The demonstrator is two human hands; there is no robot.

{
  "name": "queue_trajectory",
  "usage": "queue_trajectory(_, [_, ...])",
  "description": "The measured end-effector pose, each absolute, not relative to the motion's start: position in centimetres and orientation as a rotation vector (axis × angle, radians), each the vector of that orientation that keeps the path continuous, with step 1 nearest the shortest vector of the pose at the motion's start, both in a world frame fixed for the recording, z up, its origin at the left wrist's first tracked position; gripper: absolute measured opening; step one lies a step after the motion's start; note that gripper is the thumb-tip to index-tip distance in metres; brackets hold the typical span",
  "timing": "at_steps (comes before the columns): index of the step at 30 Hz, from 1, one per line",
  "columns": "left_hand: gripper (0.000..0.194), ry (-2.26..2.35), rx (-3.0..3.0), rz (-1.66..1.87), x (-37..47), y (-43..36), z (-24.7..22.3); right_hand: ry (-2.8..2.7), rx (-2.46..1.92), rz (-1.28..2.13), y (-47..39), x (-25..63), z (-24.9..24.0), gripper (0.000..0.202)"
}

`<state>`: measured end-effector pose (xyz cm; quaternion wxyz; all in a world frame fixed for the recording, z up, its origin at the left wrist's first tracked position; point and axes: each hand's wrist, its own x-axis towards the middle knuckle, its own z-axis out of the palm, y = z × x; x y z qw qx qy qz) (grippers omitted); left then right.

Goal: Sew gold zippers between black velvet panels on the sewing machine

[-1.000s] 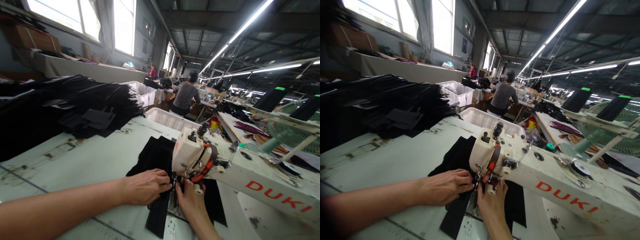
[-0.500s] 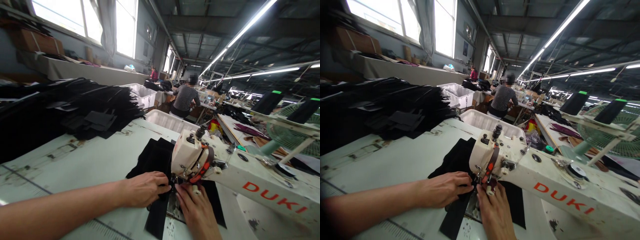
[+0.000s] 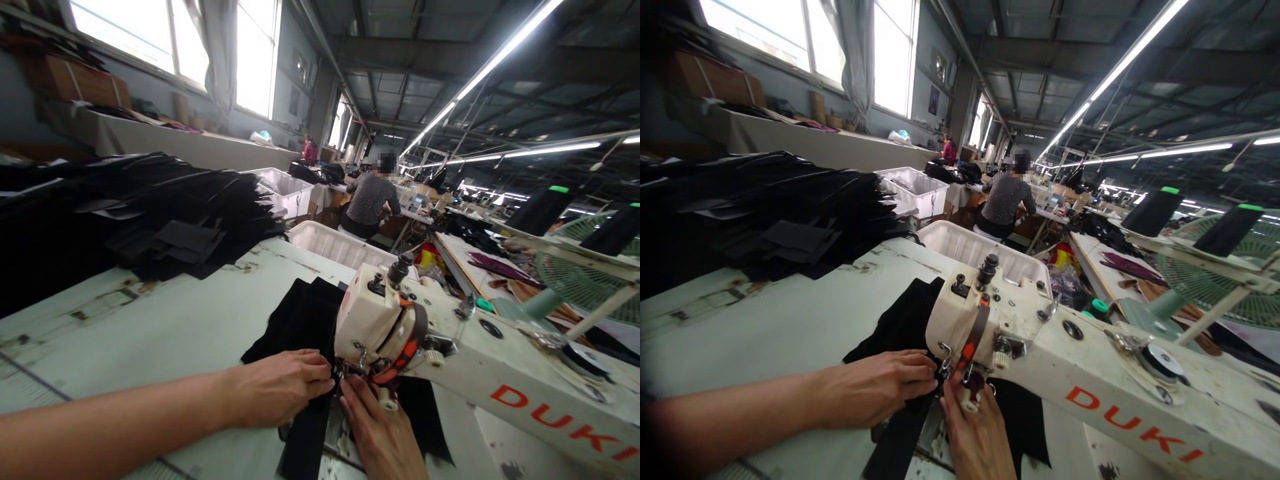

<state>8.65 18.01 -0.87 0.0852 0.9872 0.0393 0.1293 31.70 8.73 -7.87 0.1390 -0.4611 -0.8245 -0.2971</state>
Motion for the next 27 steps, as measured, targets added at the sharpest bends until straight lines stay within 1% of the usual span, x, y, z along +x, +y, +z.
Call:
queue_trajectory(6, [0.031, 0.107, 2.960, 0.341, 8.8, 18.4, -1.0, -2.333, -1.349, -0.813, 9.2, 31.2, -7.4, 0.038])
queue_trajectory(10, [0.032, 0.108, 2.934, 0.388, 8.7, 18.7, -1.4, -2.301, -1.345, -0.794, 9.5, 30.9, -7.2, 0.036])
queue_trajectory(16, [0.031, 0.068, 2.899, 0.436, 8.8, 19.1, -1.9, -2.286, -1.328, -0.786, 9.5, 30.7, -6.6, 0.042])
queue_trajectory(27, [0.033, 0.151, 2.834, 0.501, 8.8, 19.3, -2.6, -2.247, -1.342, -0.749, 9.7, 30.7, -6.3, 0.036])
